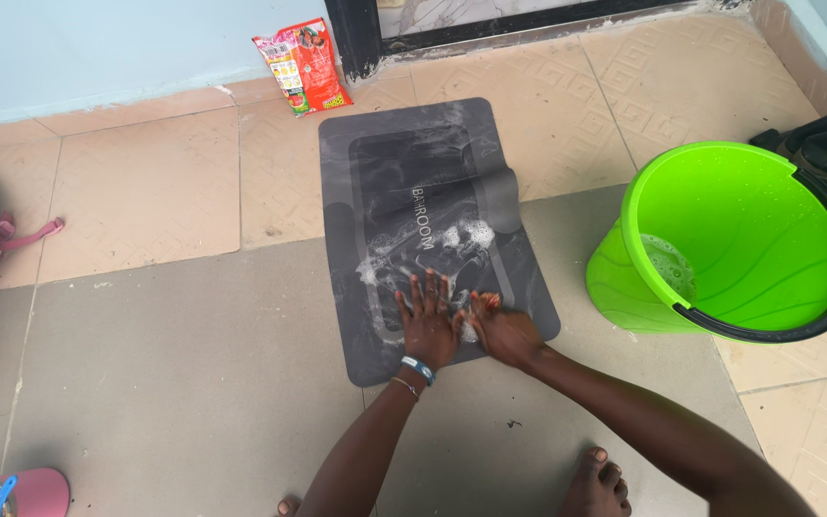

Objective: The person cleans a gray mat on the floor by scrubbing it with a sponge and soapy water from a green bucket.

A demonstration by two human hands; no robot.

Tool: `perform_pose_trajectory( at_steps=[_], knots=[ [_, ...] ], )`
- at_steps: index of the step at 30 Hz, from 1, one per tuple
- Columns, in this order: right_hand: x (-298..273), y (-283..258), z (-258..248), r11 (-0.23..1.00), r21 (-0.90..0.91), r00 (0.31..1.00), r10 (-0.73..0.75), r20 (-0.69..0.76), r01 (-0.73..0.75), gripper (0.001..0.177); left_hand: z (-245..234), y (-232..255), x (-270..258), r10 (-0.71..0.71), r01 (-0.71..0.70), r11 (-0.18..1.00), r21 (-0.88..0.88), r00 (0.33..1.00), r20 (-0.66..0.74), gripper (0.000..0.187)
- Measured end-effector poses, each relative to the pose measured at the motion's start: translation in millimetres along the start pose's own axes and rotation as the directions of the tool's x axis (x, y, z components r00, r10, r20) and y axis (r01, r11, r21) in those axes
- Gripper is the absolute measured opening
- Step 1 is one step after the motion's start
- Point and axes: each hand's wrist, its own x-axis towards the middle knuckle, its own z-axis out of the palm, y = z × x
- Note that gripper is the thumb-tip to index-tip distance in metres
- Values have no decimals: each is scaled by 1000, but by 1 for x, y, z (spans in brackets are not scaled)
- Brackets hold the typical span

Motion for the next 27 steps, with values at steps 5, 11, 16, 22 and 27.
perform_pose_trajectory(
  at_steps=[5,11,16,22,27],
  knots=[
    [24,43,-13,964,-267,1000,-5,-4,3,47,-15,-4,-6,197,-172,977,125,953,-228,74],
    [6,57,26,954,-282,933,-189,-308,100,56,-26,-18,13,-13,17,998,-63,999,51,84],
    [-43,87,15,989,-144,995,17,-97,-31,47,-24,-17,10,-77,87,990,-109,992,97,89],
    [-30,37,43,962,-141,958,201,-206,-232,55,-27,-20,15,-70,79,990,-117,994,81,97],
    [-19,-40,60,994,111,999,-1,52,-5,35,-13,-22,14,-32,43,997,60,984,-175,89]
  ],
)
